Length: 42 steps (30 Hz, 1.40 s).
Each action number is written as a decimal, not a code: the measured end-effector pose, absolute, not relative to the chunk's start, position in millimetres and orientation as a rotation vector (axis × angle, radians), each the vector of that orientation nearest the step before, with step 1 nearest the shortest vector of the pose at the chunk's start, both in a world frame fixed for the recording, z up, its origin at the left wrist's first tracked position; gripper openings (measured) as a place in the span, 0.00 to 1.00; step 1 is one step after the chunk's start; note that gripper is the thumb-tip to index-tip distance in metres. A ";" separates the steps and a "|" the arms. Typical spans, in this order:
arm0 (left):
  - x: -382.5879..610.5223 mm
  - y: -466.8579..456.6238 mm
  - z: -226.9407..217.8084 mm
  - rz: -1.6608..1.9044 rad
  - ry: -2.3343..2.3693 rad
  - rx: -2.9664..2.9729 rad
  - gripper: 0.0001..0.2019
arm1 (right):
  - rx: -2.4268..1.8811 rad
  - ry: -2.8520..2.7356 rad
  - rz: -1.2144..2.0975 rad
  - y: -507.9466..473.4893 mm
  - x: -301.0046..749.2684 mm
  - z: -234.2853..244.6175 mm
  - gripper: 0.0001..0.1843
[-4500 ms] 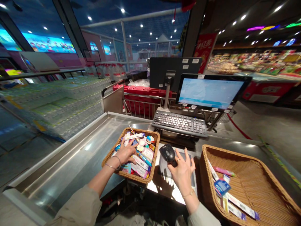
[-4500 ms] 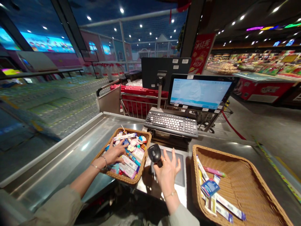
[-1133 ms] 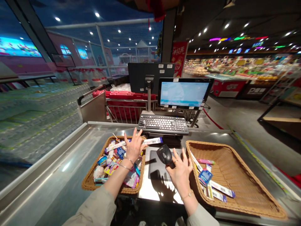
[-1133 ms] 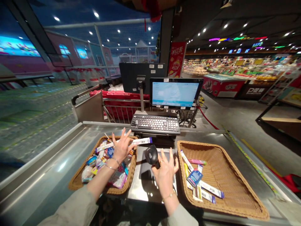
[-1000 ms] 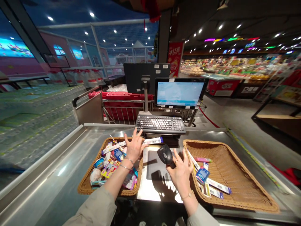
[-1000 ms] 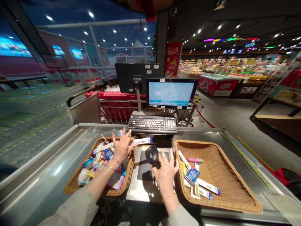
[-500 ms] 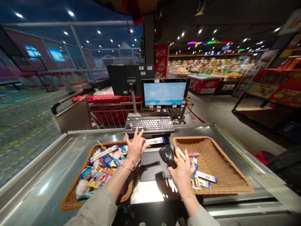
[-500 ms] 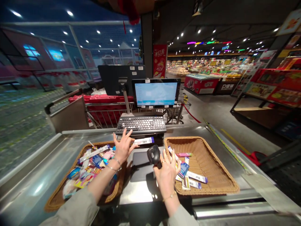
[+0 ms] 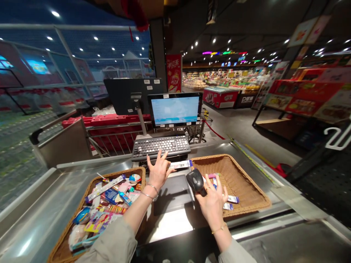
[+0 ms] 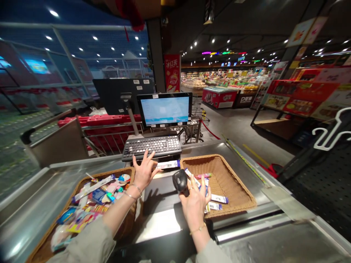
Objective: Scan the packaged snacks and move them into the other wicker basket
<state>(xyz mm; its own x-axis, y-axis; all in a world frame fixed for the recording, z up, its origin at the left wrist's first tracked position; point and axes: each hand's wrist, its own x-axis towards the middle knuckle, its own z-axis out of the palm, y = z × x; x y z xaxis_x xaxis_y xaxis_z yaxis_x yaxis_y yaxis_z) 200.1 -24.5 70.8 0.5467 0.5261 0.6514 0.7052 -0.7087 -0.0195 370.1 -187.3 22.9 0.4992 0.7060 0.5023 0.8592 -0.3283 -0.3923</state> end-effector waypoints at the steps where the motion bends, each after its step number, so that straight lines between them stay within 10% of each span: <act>1: 204.4 -24.6 70.4 -0.924 -1.012 -2.512 0.05 | -2.130 -1.267 -0.318 -189.4 372.9 22.6 0.18; 42: 299.0 -31.6 55.6 -0.799 -0.717 -2.747 0.18 | -2.238 -0.935 -0.400 -233.8 432.0 18.7 0.17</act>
